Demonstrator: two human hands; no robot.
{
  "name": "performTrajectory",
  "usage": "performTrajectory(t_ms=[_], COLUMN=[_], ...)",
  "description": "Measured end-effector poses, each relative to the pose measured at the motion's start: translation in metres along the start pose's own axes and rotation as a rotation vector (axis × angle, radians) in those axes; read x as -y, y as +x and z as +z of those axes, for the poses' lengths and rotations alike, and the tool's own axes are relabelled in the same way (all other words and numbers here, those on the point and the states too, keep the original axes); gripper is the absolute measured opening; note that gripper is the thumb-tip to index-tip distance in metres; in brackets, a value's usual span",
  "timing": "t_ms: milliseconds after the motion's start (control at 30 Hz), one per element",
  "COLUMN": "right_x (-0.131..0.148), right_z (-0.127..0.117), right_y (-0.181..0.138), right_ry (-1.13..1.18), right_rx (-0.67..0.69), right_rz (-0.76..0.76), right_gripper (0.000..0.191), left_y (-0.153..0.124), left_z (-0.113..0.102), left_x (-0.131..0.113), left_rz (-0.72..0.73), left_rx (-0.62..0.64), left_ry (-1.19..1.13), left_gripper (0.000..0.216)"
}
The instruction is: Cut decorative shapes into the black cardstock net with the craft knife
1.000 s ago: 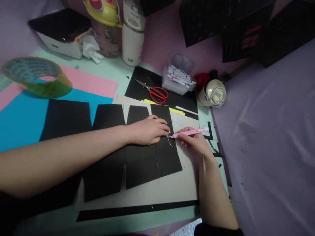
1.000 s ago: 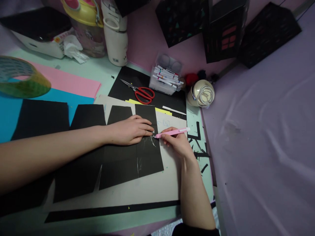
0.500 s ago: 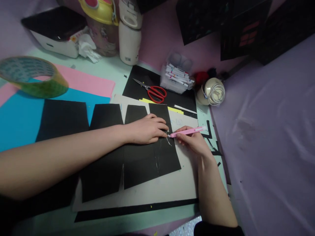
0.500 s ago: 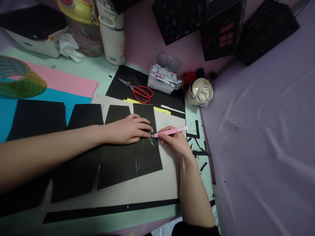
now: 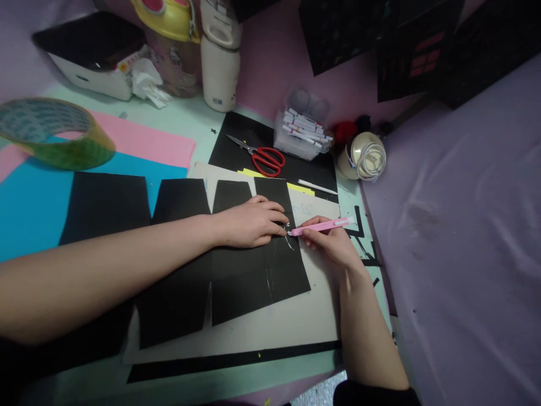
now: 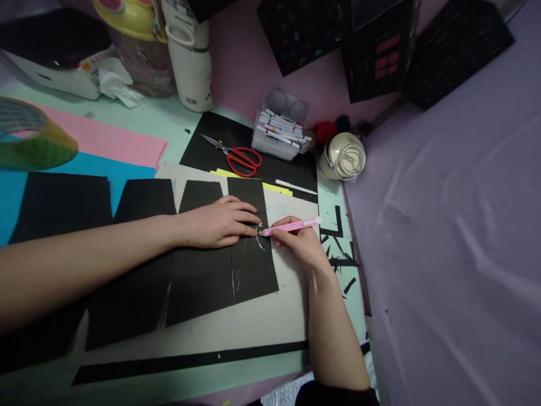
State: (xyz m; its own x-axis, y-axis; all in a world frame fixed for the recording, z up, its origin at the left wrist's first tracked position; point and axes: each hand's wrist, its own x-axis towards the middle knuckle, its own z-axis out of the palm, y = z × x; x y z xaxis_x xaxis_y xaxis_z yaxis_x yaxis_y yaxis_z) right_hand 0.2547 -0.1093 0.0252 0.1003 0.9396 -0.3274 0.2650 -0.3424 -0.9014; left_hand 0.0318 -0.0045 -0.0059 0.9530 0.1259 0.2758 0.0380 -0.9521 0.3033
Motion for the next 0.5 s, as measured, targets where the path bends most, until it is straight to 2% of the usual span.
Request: performTrajectory(t_ms=[267,400,500], right_x=[-0.003,-0.01,-0.012], right_z=[0.001,0.006,0.015], right_y=[-0.001,-0.001,-0.005], right_ry=[0.007,0.169,0.111], right_rx=[-0.022,-0.154,-0.214], right_rz=[-0.023,-0.133,-0.19], right_gripper=[0.021,0.022,0.028], left_y=[0.001,0.0,0.0], left_z=[-0.001,-0.001,-0.002], left_x=[0.0,0.0,-0.001], left_rz=[-0.008,-0.001,0.008], left_rx=[0.001,-0.002,0.01], left_ry=[-0.022,-0.025,-0.021], left_gripper=[0.031,0.031,0.031])
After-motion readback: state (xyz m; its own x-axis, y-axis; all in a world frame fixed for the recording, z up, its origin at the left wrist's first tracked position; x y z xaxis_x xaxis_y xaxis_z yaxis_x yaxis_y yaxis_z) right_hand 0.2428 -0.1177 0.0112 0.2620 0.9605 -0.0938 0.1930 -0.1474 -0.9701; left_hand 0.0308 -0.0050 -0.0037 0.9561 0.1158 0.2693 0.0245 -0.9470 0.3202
